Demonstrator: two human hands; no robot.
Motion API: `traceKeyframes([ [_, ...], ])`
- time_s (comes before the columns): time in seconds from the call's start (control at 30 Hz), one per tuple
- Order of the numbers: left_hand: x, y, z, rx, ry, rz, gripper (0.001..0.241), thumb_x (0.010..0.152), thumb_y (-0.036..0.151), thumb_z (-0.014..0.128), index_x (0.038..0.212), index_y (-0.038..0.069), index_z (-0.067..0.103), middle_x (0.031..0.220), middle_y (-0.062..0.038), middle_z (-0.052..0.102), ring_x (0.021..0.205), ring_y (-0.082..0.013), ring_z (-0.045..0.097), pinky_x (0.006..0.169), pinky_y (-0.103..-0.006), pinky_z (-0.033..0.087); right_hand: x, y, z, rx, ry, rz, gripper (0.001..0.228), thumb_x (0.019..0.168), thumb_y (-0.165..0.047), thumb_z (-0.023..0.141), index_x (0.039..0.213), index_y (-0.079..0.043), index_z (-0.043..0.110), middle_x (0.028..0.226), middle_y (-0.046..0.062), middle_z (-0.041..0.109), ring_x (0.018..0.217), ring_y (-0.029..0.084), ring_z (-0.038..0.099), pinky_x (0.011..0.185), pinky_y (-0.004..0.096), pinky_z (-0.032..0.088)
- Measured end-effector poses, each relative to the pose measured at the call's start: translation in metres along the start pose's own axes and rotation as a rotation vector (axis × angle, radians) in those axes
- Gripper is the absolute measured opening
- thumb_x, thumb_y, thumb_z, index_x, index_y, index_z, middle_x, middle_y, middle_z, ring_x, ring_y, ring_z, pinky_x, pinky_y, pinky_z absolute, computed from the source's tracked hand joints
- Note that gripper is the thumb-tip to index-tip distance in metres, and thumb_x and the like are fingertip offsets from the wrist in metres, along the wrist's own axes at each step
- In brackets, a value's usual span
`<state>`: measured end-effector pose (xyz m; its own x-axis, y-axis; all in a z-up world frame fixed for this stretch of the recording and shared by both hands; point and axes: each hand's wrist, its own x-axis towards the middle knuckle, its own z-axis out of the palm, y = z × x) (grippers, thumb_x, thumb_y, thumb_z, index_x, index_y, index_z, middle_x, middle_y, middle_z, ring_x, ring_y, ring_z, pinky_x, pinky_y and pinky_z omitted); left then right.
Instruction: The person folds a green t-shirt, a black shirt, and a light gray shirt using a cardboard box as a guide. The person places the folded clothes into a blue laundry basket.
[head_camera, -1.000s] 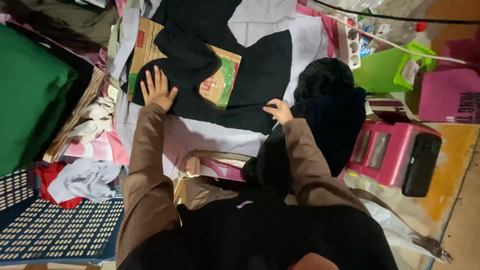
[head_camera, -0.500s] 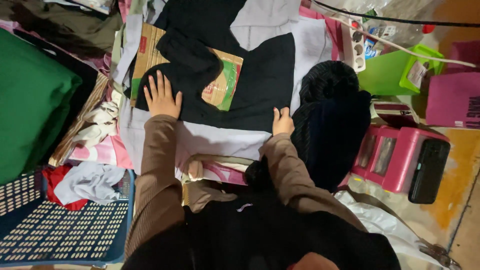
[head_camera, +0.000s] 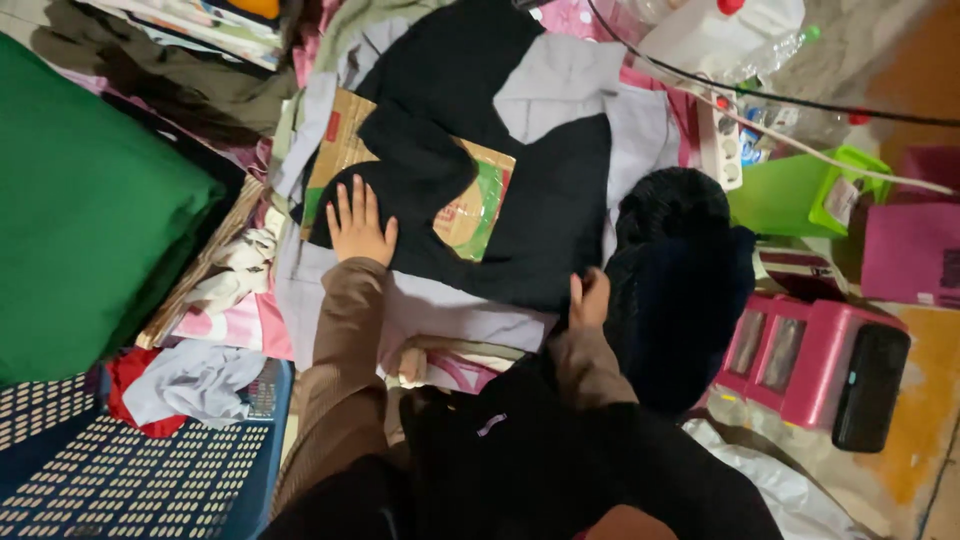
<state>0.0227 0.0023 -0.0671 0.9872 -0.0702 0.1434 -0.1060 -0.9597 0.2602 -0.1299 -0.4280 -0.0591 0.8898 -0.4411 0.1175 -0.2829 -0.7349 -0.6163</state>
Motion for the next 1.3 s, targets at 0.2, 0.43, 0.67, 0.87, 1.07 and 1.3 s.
traceKeyframes([
  [0.2, 0.001, 0.001, -0.003, -0.013, 0.006, -0.011, 0.079, 0.094, 0.049, 0.060, 0.158, 0.005, 0.045, 0.171, -0.010, 0.029, 0.157, -0.0360, 0.023, 0.125, -0.0564, 0.018, -0.078, -0.007, -0.005, -0.052, 0.043, 0.016, 0.054, 0.094, -0.025, 0.077, 0.133, 0.002, 0.053, 0.129, 0.025, 0.049, 0.117, 0.040, 0.053, 0.099, 0.045, 0.047],
  [0.43, 0.004, 0.002, -0.009, -0.043, 0.036, -0.038, 0.078, 0.092, 0.049, 0.060, 0.156, 0.006, 0.046, 0.170, -0.009, 0.030, 0.156, -0.0344, 0.024, 0.124, -0.0557, 0.019, -0.030, 0.056, 0.003, 0.748, -0.052, 0.454, 0.035, 0.102, -0.025, 0.070, 0.129, -0.008, 0.057, 0.097, 0.015, 0.056, 0.072, 0.029, 0.053, 0.068, 0.045, 0.048],
  [0.67, 0.001, 0.004, -0.015, -0.061, 0.040, -0.052, 0.078, 0.093, 0.049, 0.062, 0.156, 0.007, 0.045, 0.169, -0.009, 0.030, 0.156, -0.0325, 0.024, 0.124, -0.0541, 0.019, -0.009, 0.100, 0.015, -0.207, -0.123, 0.012, 0.026, 0.101, -0.031, 0.071, 0.112, -0.008, 0.068, 0.100, 0.019, 0.074, 0.092, 0.037, 0.070, 0.079, 0.043, 0.055],
  [0.87, -0.001, 0.005, -0.020, -0.109, 0.059, -0.069, 0.078, 0.090, 0.048, 0.064, 0.155, 0.008, 0.045, 0.168, -0.008, 0.030, 0.155, -0.0314, 0.025, 0.124, -0.0530, 0.019, -0.008, 0.121, 0.005, 0.167, -0.172, 0.019, 0.033, 0.099, -0.019, 0.070, 0.128, -0.005, 0.063, 0.116, 0.013, 0.070, 0.104, 0.024, 0.067, 0.093, 0.037, 0.053],
  [1.07, -0.003, 0.005, -0.018, -0.121, 0.060, -0.077, 0.076, 0.090, 0.048, 0.063, 0.153, 0.008, 0.046, 0.168, -0.007, 0.030, 0.155, -0.0306, 0.026, 0.124, -0.0524, 0.020, -0.029, 0.092, -0.011, 0.375, -0.237, 0.096, 0.056, 0.087, -0.012, 0.075, 0.136, -0.005, 0.051, 0.123, 0.009, 0.062, 0.108, 0.020, 0.063, 0.092, 0.035, 0.052],
  [1.3, -0.004, 0.002, -0.015, -0.119, 0.053, -0.054, 0.074, 0.092, 0.048, 0.060, 0.153, 0.008, 0.046, 0.168, -0.008, 0.029, 0.155, -0.0313, 0.024, 0.124, -0.0529, 0.020, 0.023, 0.165, 0.021, -0.308, -0.275, 0.083, 0.033, 0.085, -0.014, 0.074, 0.116, -0.006, 0.071, 0.113, 0.018, 0.073, 0.107, 0.035, 0.069, 0.097, 0.043, 0.053],
])
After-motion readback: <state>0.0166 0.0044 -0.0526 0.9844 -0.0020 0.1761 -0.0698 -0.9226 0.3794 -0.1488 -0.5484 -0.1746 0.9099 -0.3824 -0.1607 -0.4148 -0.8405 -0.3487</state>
